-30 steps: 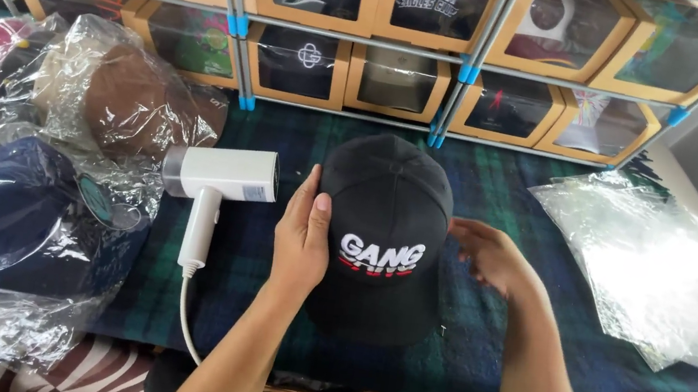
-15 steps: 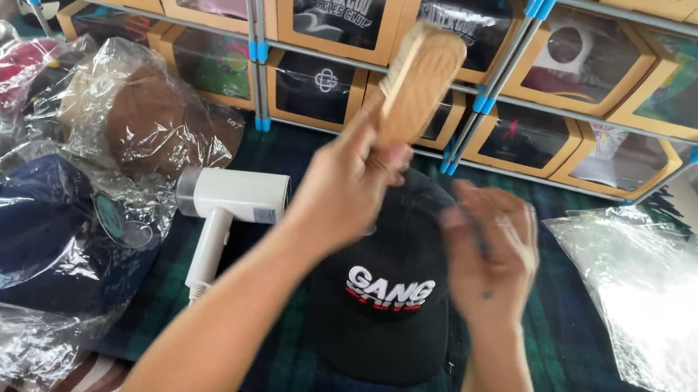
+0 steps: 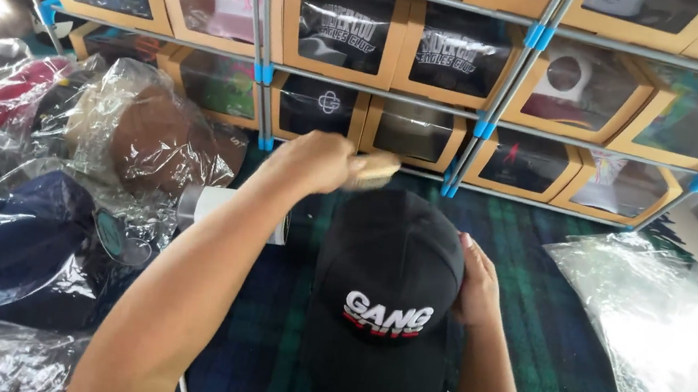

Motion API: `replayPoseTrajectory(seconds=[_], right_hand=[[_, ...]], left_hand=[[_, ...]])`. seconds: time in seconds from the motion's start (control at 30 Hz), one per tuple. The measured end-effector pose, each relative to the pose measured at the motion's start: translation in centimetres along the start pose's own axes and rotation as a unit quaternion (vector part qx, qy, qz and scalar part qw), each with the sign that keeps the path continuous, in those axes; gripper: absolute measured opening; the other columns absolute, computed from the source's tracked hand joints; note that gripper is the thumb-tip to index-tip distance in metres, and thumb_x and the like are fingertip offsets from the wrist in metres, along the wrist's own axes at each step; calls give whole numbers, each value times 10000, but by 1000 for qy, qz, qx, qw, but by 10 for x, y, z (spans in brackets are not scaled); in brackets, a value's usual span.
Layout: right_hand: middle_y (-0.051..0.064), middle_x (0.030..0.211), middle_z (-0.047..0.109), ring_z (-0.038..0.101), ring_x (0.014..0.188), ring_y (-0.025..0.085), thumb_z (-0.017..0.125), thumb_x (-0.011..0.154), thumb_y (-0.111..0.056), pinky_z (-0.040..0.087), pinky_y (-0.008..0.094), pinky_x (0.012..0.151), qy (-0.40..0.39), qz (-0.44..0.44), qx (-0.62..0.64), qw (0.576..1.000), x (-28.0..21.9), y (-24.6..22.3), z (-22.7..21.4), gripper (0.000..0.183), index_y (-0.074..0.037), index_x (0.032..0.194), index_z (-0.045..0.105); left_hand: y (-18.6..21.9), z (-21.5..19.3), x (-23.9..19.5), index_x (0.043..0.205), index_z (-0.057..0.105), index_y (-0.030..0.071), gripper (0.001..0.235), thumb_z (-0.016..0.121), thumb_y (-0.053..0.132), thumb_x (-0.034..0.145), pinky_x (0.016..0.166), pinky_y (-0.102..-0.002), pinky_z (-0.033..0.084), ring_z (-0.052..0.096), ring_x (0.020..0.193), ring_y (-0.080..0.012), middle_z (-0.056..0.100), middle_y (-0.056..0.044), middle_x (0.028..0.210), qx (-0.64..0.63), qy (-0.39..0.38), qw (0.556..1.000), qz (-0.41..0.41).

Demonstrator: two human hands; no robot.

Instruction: The person cleans a black baseball cap by brushing the interior and exterior with a wooden brush and then applying heat with a hair dryer. The cap is turned over and handled repeatedly to treat different sections.

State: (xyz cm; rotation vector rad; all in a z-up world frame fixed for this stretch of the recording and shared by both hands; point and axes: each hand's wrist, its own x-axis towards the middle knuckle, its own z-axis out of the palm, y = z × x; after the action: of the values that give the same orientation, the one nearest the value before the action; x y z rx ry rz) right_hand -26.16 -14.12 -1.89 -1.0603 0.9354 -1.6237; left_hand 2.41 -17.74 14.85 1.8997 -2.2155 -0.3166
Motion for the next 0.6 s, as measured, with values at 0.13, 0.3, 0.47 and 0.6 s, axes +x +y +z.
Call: replayPoseTrajectory(seconds=[0.13, 0.3, 0.47, 0.6], right_hand=[[198, 990, 711, 656, 894, 280, 567, 1053, -275, 553, 446, 801, 10, -19, -14, 1000, 1, 7, -7, 343, 1, 1172, 732], [145, 986, 694, 640, 908, 250, 546, 1081, -291, 516, 413, 861, -1, -25, -39, 999, 27, 36, -43, 322, -42, 1179, 725], [146, 1014, 709, 631, 971, 242, 578, 1066, -297, 501, 407, 904, -12, -6, -41, 999, 12, 25, -31, 307, -49, 1133, 746], [191, 1183, 705, 582, 1189, 288, 518, 1089, -315, 424, 446, 1094, 15, 27, -92, 995, 9, 22, -17, 395, -23, 1242, 736]], left_hand=[[56, -32, -36, 1305, 699, 216, 477, 495, 534, 1012, 997, -537, 526, 666, 1128, -420, 750, -157, 1164, -150, 77, 966, 198], [59, -15, 33, 1171, 776, 159, 502, 616, 558, 912, 587, -301, 654, 749, 806, -266, 749, -163, 925, -135, -143, 973, 119], [6, 55, 88, 1111, 799, 133, 391, 612, 443, 962, 739, -418, 626, 763, 806, -309, 775, -133, 855, 162, -196, 965, 61], [1, 20, 45, 1217, 759, 99, 490, 554, 488, 1002, 534, -330, 597, 696, 559, -208, 721, -129, 737, -93, -94, 990, 56]])
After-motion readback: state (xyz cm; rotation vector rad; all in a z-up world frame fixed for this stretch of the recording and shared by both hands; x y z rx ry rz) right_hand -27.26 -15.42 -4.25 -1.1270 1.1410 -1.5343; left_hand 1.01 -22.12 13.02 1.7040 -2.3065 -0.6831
